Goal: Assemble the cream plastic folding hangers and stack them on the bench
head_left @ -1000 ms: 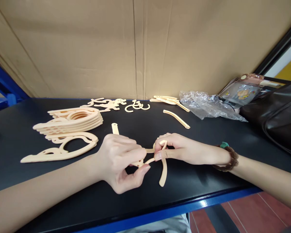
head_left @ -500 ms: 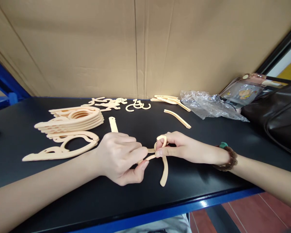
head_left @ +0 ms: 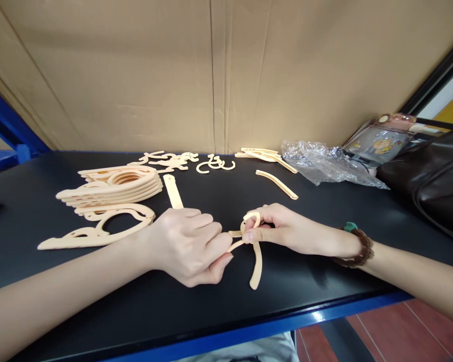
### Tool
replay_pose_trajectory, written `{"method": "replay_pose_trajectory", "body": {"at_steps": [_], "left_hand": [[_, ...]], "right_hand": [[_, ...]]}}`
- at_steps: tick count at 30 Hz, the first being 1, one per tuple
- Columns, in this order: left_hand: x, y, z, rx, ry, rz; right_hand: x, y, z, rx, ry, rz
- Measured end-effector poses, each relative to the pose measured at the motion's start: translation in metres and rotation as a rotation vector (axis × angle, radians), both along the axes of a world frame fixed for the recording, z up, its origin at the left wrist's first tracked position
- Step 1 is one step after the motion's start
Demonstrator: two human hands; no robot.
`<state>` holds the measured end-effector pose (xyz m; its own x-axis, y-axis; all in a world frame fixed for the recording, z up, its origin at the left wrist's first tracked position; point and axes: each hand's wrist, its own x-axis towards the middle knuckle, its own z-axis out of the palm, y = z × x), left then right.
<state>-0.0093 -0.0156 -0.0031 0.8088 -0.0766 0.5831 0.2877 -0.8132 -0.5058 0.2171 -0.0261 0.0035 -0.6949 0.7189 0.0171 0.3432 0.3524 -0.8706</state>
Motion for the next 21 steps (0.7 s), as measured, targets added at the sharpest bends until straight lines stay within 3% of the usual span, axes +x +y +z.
{"method": "replay_pose_trajectory", "body": {"at_steps": [5, 11, 21], "left_hand": [[-0.001, -0.002, 0.001, 0.031, 0.048, -0.009], [-0.001, 0.0, 0.0, 0.038, 0.075, -0.004], [0.006, -0.002, 0.011, 0.151, -0.008, 0.12]], "right_hand": [[0.001, 0.0, -0.001, 0.036, -0.028, 0.007], [0.0, 0.0, -0.002, -0.036, 0.042, -0.045], [-0.001, 0.003, 0.001, -0.179, 0.141, -0.086]]}}
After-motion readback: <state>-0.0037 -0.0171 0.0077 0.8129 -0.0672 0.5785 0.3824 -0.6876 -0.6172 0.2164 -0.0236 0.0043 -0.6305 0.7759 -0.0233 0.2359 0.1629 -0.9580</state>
